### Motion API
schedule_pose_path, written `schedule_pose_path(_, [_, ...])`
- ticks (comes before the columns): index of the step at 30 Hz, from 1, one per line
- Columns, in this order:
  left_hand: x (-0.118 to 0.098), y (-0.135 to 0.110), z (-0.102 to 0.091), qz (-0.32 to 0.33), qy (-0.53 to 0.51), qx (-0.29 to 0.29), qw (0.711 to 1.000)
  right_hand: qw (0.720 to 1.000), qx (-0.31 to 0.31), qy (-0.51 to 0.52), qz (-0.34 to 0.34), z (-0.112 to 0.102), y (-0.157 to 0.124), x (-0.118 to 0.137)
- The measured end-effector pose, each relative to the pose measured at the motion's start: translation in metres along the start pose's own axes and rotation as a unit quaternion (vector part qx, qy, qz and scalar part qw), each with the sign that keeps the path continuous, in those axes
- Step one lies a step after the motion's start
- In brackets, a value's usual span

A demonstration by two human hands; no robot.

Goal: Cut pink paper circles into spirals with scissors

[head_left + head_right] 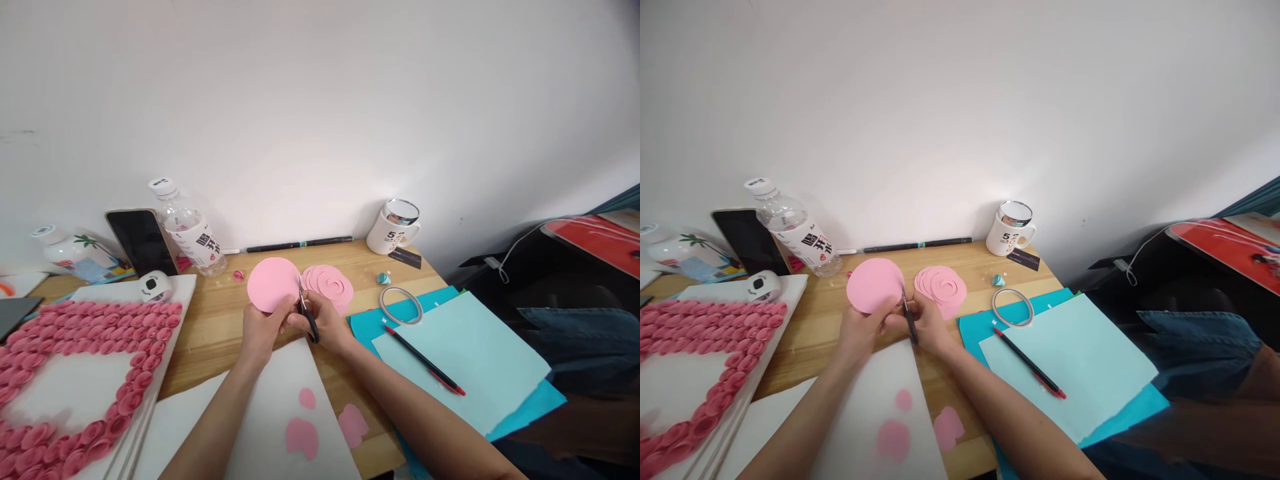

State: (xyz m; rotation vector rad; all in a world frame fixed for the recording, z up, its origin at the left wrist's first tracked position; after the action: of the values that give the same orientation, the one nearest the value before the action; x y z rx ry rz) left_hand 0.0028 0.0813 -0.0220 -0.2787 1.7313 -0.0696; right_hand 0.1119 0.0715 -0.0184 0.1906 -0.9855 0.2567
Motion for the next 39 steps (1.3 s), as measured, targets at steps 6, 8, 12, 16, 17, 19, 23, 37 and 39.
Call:
schedule_pose_path(6, [-0.0073, -0.0018, 0.0000, 0.017, 0.013, 0.007, 1.000, 1.000, 0.002, -0.005, 0.000, -0.0004, 0.0002, -0.0002])
schedule_pose_path(8, [-0.0080, -0.0021, 0.0001, 0.019, 0.015, 0.008, 1.000, 1.000, 0.007, -0.008, -0.001, 0.0003, 0.0002, -0.0003])
schedule_pose_path(12, [-0.0070, -0.0017, 0.0002, 0.019, 0.016, 0.010, 1.000, 1.000, 0.012, 0.002, 0.005, 0.0012, 0.0001, -0.0020])
schedule_pose_path(16, [-0.0030, 0.0001, 0.0028, 0.016, -0.004, 0.024, 1.000, 1.000, -0.004, -0.003, 0.004, -0.0017, -0.0006, -0.0013])
schedule_pose_path(17, [-0.0017, 0.0006, 0.0035, 0.015, -0.008, 0.028, 0.999, 1.000, -0.009, -0.005, 0.004, -0.0026, -0.0008, -0.0012])
schedule_pose_path(19, [0.0003, 0.0014, 0.0043, 0.014, -0.015, 0.032, 0.999, 1.000, -0.014, -0.008, 0.006, -0.0042, -0.0011, -0.0016])
schedule_pose_path(23, [0.0013, 0.0018, 0.0051, 0.019, -0.024, 0.034, 0.999, 1.000, -0.021, -0.011, 0.014, -0.0069, -0.0012, -0.0036])
schedule_pose_path(37, [-0.0032, -0.0008, 0.0014, 0.013, -0.016, 0.013, 1.000, 1.000, -0.015, -0.007, 0.023, -0.0001, -0.0029, -0.0037])
schedule_pose_path(39, [-0.0028, -0.0009, 0.0012, 0.011, -0.003, 0.013, 1.000, 1.000, -0.011, -0.005, 0.011, -0.0003, -0.0023, -0.0012])
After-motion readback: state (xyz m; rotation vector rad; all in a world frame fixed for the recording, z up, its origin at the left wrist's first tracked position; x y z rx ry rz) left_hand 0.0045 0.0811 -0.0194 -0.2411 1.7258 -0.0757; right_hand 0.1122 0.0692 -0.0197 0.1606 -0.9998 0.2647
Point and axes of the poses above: each hand's wrist, its own y-axis towards the middle knuckle, its own z-axis out of the palm, x = y × z, the point moved 9 cm from there along y, towards the middle knuckle, and after that the axes turned 13 degrees about y, right-handed, at the moved point
